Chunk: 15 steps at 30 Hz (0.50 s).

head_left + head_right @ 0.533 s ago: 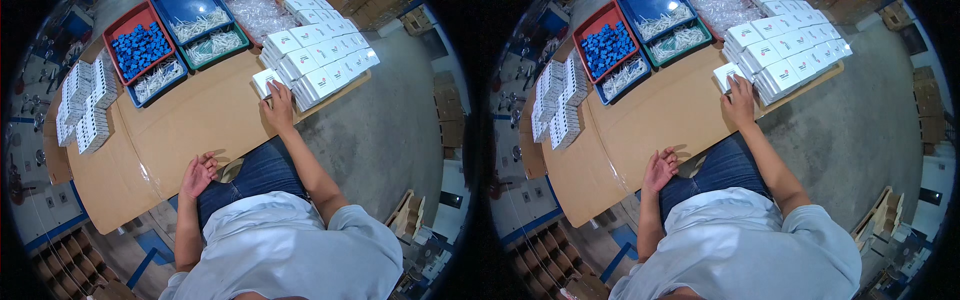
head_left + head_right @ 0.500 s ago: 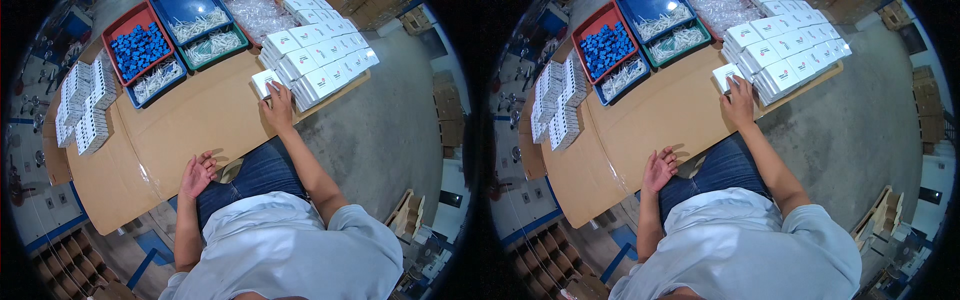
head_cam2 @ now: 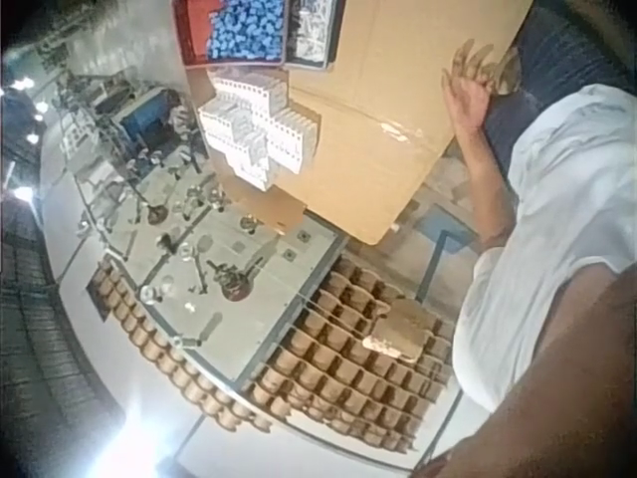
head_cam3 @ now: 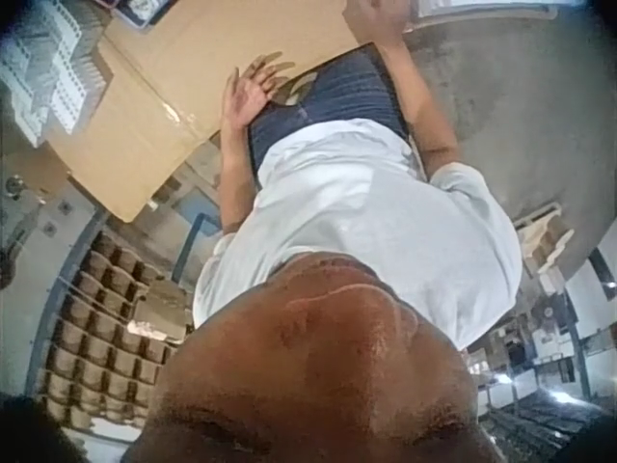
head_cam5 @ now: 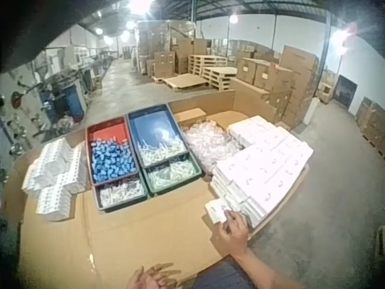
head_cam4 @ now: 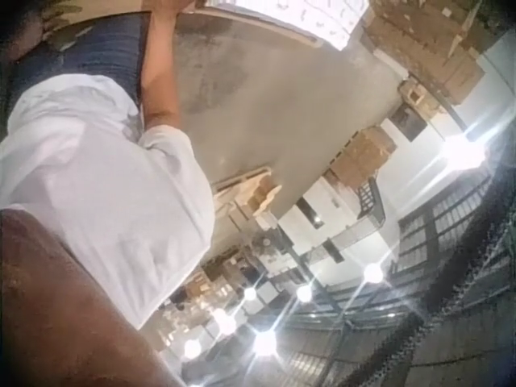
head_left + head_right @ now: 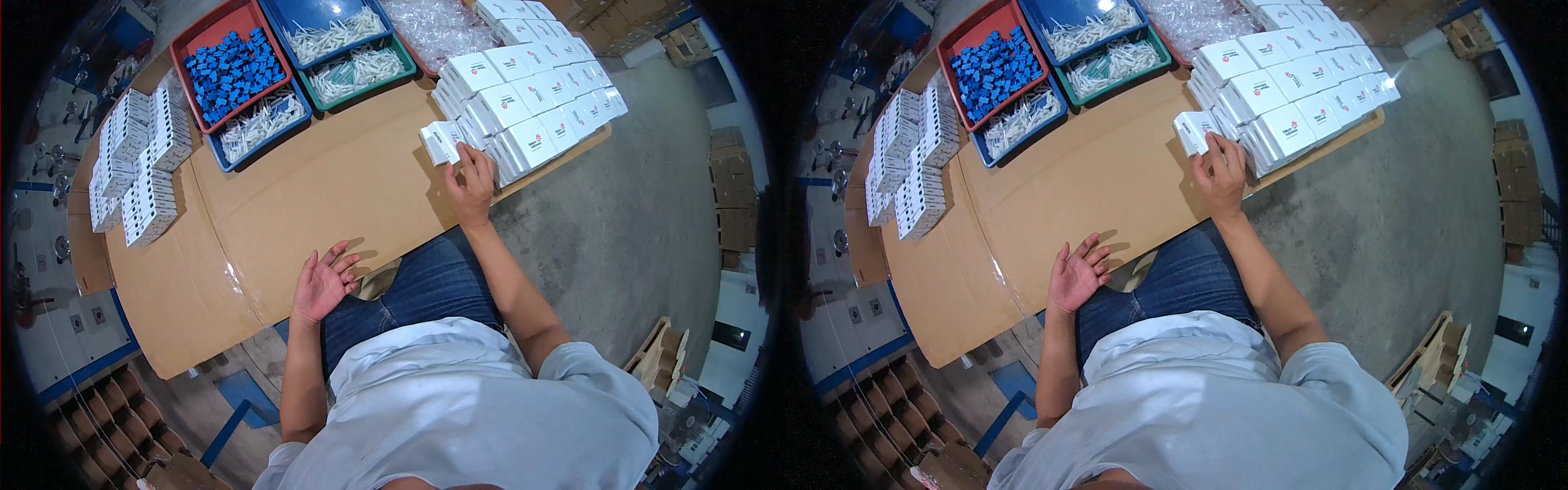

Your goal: Assembling electronic component kits into small white boxes.

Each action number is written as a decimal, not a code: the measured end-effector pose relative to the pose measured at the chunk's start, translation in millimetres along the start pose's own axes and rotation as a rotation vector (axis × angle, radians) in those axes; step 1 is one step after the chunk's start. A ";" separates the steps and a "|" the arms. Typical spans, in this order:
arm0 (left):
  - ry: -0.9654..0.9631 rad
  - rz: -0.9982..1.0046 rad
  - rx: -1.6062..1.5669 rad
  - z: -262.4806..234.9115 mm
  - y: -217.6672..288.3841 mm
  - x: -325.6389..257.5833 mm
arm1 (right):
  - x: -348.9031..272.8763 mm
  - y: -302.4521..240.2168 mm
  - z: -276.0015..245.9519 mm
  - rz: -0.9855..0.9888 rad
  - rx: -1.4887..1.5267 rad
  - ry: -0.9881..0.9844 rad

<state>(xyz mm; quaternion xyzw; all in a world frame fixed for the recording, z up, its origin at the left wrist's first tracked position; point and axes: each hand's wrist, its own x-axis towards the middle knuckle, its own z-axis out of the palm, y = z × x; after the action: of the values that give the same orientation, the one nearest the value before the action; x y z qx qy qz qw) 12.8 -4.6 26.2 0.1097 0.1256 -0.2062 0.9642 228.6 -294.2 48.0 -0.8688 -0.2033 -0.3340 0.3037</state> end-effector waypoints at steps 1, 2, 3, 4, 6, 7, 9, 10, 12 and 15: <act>0.014 0.007 -0.004 1.2 0.1 0.2 | 0.6 -0.6 -1.7 -0.007 0.009 0.013; 0.015 0.009 -0.003 1.4 0.1 0.7 | 1.7 -1.5 -3.1 -0.007 0.011 0.014; -0.001 0.020 -0.012 1.7 0.2 1.1 | 2.9 -2.8 -4.7 -0.001 0.028 0.012; -0.017 0.031 -0.021 2.1 0.1 1.4 | 4.4 -4.5 -6.7 0.004 0.046 0.011; -0.024 0.040 0.007 12.0 0.7 4.6 | 13.1 -14.5 -14.4 -0.024 0.082 0.002; -0.033 0.044 0.034 17.2 0.8 7.8 | 15.8 -19.3 -17.2 -0.051 0.112 -0.007; -0.013 0.064 0.141 35.2 -1.5 20.2 | 16.1 -25.4 -20.5 -0.062 0.201 -0.017; 0.003 0.066 0.244 45.5 -2.0 27.8 | 15.6 -31.1 -20.1 -0.069 0.274 -0.026; 0.011 0.108 0.368 74.5 -1.8 40.7 | 16.7 -53.0 -26.6 -0.095 0.337 -0.061; -0.064 0.233 0.441 107.5 -1.5 57.4 | 8.8 -78.4 -27.0 -0.119 0.468 -0.123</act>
<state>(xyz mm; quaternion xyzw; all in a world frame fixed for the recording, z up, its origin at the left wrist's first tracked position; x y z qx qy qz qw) 84.1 -55.5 111.0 0.3248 0.0336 -0.1197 0.9376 178.8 -253.4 100.9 -0.7801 -0.3439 -0.2416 0.4634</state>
